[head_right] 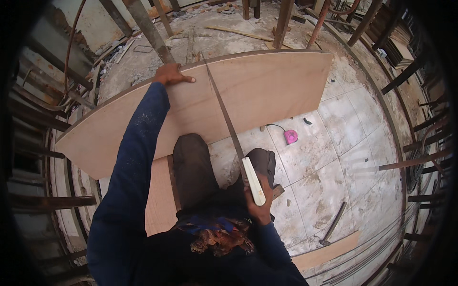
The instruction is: The person saws through a wooden board by hand while sitting on the floor, using a pencil to mark a line and then following it with a hand saw.
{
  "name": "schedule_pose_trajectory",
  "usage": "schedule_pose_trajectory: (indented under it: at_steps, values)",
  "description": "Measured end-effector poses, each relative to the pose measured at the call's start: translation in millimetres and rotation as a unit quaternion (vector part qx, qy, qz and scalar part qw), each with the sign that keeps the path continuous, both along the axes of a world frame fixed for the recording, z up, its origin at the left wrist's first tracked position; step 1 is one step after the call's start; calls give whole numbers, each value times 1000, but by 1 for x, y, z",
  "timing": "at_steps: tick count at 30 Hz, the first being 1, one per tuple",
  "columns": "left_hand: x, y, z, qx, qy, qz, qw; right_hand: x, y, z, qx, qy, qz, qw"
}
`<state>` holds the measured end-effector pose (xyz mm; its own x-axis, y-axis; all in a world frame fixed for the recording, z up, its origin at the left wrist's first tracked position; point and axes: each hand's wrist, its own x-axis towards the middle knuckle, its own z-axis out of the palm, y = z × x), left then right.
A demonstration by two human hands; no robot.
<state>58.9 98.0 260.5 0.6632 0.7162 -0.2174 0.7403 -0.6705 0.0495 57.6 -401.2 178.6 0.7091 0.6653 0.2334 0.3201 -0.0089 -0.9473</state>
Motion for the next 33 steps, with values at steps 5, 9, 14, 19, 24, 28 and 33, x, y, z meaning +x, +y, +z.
schedule_pose_trajectory:
  at_steps: [5,9,14,19,24,28,33]
  values:
    - [7,-40,0,30,-19,-16,999,52,127,17,79,41,-15,996]
    - [5,-39,6,49,-46,-45,997,84,200,32,119,26,-19,992]
    - [-15,-11,-5,43,-50,1,998,14,42,-5,9,9,15,1000]
    - [-6,-33,12,45,-27,-2,999,19,57,6,54,3,17,998]
    - [5,-64,14,48,-37,-22,998,90,205,42,121,15,-23,992]
    - [-15,-33,8,28,-49,12,998,27,101,10,65,37,-4,997]
    - [-8,-31,4,43,-40,-2,998,-2,1,0,40,25,-4,999]
